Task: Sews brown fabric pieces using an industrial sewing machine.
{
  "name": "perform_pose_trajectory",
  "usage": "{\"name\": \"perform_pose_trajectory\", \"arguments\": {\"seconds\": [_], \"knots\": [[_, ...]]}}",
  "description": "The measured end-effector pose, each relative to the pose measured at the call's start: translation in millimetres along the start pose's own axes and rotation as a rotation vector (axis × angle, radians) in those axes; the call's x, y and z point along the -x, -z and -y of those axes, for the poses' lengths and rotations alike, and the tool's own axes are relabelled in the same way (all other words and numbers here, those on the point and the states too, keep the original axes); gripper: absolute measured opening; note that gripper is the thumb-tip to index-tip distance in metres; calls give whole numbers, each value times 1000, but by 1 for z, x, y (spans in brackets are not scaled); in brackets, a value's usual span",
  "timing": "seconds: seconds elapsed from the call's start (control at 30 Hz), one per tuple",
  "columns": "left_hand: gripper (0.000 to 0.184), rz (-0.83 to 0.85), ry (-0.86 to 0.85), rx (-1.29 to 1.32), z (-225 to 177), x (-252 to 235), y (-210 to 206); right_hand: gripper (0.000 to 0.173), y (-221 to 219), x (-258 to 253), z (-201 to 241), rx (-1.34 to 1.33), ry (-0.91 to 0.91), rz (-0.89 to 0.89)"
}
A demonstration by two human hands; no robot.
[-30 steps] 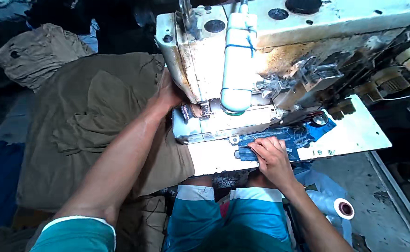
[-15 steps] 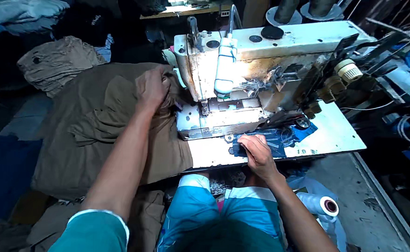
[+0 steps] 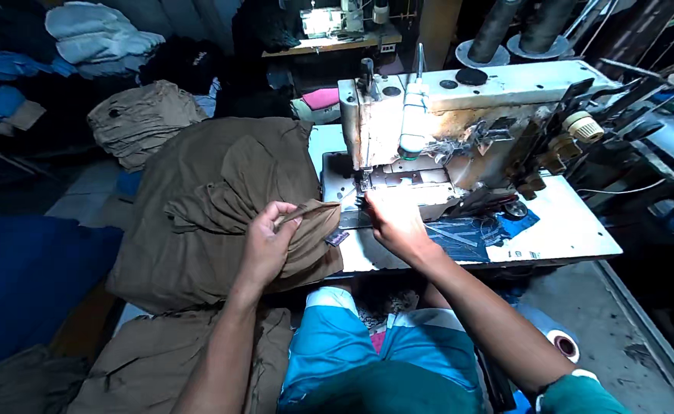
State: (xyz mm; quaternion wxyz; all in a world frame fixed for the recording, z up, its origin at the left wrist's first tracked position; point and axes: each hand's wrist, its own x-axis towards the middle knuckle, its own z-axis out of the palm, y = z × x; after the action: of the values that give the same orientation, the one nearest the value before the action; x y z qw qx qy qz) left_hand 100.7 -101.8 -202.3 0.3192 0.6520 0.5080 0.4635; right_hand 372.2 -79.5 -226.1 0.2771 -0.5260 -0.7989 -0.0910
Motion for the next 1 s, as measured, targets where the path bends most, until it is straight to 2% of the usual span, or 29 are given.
{"name": "perform_pose_trajectory", "arguments": {"seconds": [0.13, 0.23, 0.3, 0.4, 0.5, 0.53, 0.57, 0.63, 0.67, 0.77, 1.0], "knots": [[14, -7, -70, 47, -3, 5, -5, 15, 1, -30, 14, 43, 38, 171], [15, -63, -119, 36, -12, 9, 7, 13, 11, -26, 18, -68, 11, 112], [17, -97, -142, 17, -12, 14, 15, 21, 16, -13, 21, -275, -73, 17], [21, -90, -156, -57, -18, 21, 19, 33, 30, 0, 44, -675, -256, 4], [25, -61, -163, -118, -28, 26, 16, 49, 38, 1, 73, -884, -224, 60], [27, -37, -167, -127, -32, 26, 16, 50, 37, 0, 79, -939, -193, 89], [29, -12, -160, -128, -36, 27, 17, 42, 35, -1, 84, -1014, -185, 115], [30, 16, -122, -108, -40, 27, 21, 17, 32, -2, 86, -1220, -293, 157], [29, 11, -92, -90, -39, 26, 24, 15, 32, -2, 83, -1339, -369, 207], [23, -5, -8, -43, -29, 25, 31, 17, 28, 3, 75, -1576, -483, 300], [19, 35, 51, 12, -18, 33, 25, 18, 28, 15, 75, -1627, -536, 326]]}}
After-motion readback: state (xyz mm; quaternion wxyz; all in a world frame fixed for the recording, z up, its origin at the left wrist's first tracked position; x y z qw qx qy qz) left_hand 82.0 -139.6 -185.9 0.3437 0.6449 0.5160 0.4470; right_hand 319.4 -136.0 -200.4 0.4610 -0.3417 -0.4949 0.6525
